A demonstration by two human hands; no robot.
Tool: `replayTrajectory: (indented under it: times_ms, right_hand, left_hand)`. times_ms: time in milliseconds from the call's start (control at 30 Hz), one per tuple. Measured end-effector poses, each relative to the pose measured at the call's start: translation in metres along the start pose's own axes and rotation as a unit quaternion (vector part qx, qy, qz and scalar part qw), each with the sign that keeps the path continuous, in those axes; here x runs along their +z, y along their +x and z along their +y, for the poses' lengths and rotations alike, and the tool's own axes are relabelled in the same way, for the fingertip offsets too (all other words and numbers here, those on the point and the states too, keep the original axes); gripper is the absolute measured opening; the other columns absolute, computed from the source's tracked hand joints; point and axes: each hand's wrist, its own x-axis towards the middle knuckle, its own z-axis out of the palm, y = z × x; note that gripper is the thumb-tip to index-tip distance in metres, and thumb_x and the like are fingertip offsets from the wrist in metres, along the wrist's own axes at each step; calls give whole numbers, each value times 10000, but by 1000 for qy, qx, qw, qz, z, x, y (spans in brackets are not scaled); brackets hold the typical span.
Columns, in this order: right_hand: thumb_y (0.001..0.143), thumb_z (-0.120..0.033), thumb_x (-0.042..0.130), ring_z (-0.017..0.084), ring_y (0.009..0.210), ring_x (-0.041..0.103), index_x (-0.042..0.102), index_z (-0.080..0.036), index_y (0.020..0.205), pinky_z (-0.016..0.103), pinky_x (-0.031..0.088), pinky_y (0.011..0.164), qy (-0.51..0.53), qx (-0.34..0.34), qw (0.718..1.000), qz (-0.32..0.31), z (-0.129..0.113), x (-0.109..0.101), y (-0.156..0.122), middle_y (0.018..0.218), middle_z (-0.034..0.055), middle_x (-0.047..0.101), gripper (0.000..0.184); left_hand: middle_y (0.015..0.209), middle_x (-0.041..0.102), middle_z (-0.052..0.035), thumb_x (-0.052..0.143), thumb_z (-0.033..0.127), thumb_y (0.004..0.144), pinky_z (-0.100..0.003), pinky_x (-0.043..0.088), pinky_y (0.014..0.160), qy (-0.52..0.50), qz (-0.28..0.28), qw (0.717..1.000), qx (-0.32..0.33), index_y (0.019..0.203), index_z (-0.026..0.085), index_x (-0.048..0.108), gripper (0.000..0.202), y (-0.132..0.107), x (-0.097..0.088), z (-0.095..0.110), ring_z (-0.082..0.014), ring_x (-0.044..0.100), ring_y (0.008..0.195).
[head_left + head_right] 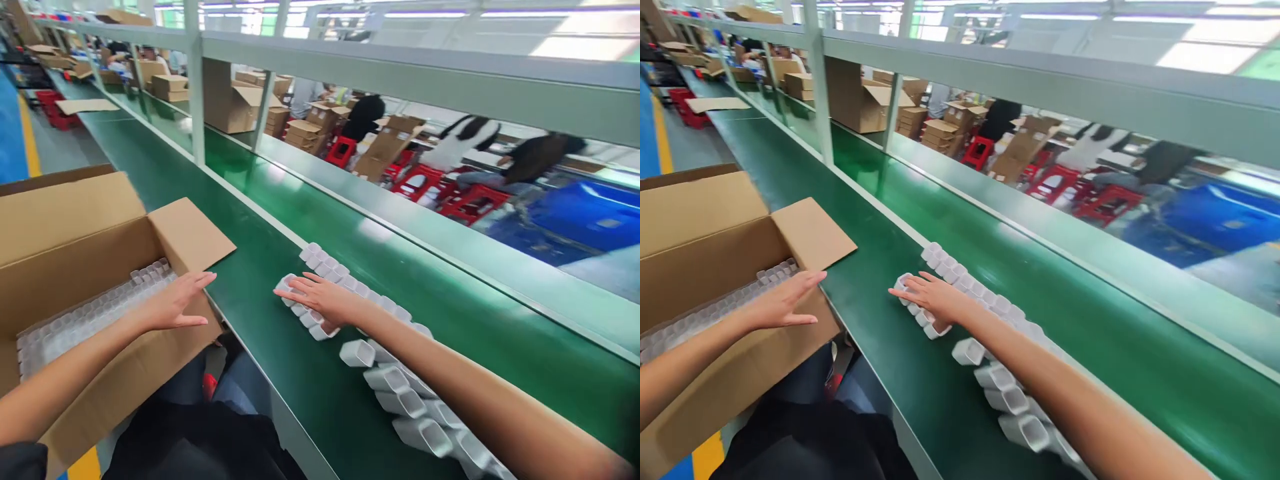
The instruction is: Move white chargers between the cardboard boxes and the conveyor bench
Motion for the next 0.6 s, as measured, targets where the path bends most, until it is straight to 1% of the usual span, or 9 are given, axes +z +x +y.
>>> replayTrajectory:
  times_ms: [133,200,267,333,433,467,500,533,600]
  right_hand:
    - [517,-207,755,369,1202,525,294,-228,1528,494,412,1037,55,25,995,74,15,-16,7,1314,156,526,1112]
    - [603,-273,718,364,1238,499,271,-251,1521,495,411,1041,97,34,986,133,18,-38,28,1339,149,498,1021]
    - [662,-335,690,349,1258,480,272,-256,1494,490,407,1050,150,17,972,182,10,-65,68,1340,143,483,934]
    - [654,-353,691,332,1222,498,339,-229,1430,478,419,1040,209,-19,956,204,-8,-90,131,1293,136,497,861]
    - [604,-342,707,305,1168,519,434,-185,1322,448,432,1019,277,-48,941,187,-53,-110,253,1260,120,523,784]
    - [604,-341,716,294,1184,511,438,-182,1318,422,428,1025,294,-34,941,163,-70,-110,296,1277,116,522,783]
    - [613,-337,728,278,1220,491,441,-193,1319,385,413,1043,305,9,944,127,-87,-107,336,1311,105,514,775]
    - [629,-346,741,258,1267,459,439,-228,1324,351,383,1070,311,81,944,79,-103,-101,372,1347,82,500,767]
    - [666,-417,748,296,1295,445,442,-188,1337,382,374,1071,307,155,939,25,-130,-82,431,1371,143,485,772]
  left_hand:
    - [1546,315,-159,533,533,922,-483,375,1138,46,-13,994,-97,1556,268,13,862,-90,17,-18,-311,373,1398]
    - [1550,299,-177,524,523,925,-476,407,1107,58,-44,987,-141,1552,262,-43,885,-116,28,-21,-319,400,1379]
    - [1539,318,-176,518,475,933,-457,433,1080,67,-70,980,-173,1552,256,-44,864,-127,34,-20,-313,426,1356]
    - [1514,353,-170,521,415,931,-437,463,1044,84,-86,974,-193,1555,261,38,804,-126,35,-17,-309,450,1329]
    - [1470,387,-180,535,392,922,-421,516,946,121,-100,968,-196,1535,288,187,713,-116,35,-10,-316,503,1257]
    - [1465,387,-183,535,397,922,-419,525,917,128,-100,968,-192,1527,296,210,694,-114,35,-9,-318,513,1240]
    - [1462,386,-187,535,403,921,-416,530,896,132,-97,969,-187,1523,298,217,689,-112,36,-7,-317,521,1225]
    - [1460,385,-191,541,405,917,-414,532,879,133,-91,970,-182,1520,295,220,691,-111,38,-7,-316,526,1213]
    - [1465,381,-193,559,381,906,-407,532,853,130,-73,973,-175,1496,285,268,665,-112,41,-7,-310,538,1190]
